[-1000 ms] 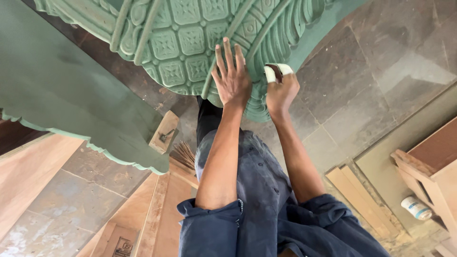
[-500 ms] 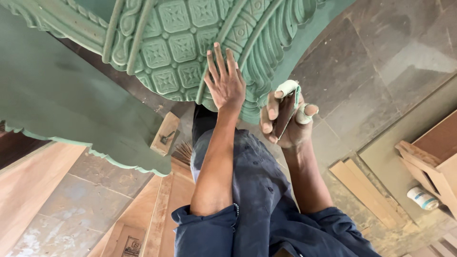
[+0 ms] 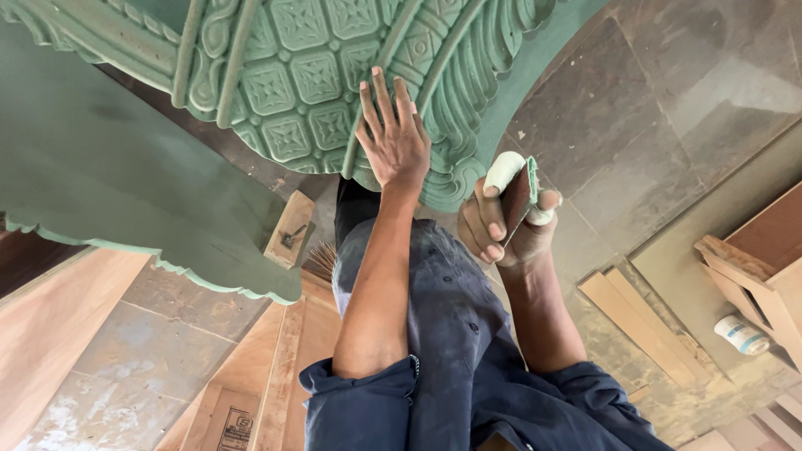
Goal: The person sands the surface of a large green ornate wooden furniture piece using a sanding block. They move around the piece to reach different areas, occasionally pausing to adjust the sanding block with tape before continuing to sand.
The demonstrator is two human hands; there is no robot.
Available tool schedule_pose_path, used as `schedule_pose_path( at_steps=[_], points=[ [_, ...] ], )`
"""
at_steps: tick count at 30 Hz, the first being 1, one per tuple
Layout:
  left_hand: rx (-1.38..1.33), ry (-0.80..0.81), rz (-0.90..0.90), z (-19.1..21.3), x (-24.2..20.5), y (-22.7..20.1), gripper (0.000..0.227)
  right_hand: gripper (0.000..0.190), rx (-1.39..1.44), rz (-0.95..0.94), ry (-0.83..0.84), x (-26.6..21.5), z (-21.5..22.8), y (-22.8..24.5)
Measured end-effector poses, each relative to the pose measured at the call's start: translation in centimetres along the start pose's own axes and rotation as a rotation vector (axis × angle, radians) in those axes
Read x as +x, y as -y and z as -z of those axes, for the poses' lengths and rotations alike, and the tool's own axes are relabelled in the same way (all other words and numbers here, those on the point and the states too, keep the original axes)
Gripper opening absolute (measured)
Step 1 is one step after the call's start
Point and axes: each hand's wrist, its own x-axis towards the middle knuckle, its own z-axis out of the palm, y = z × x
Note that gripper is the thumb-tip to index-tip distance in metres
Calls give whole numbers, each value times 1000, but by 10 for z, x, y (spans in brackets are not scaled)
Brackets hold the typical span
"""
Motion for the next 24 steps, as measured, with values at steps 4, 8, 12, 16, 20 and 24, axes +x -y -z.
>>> schedule_pose_path(
  at_steps=[4,8,12,16,20,24],
  points=[
    [-2,3,0,-1,3,0,57,51,-25,-12,-36,-3,-1,1],
    [7,0,3,-4,0,0,56,63,-97,-19,-159,-7,-4,4],
    [25,-26,3,-11,-1,1,53,82,-105,-27,-142,-10,-13,9],
    [27,-34,5,-14,2,1,51,97,-155,-1,25,-19,-34,20],
    [-34,-77,7,17,3,-7,53,103,-164,17,209,-42,-54,30],
    [-852,186,4,109,8,-34,48,106,-342,15,109,-74,-58,46]
  ],
)
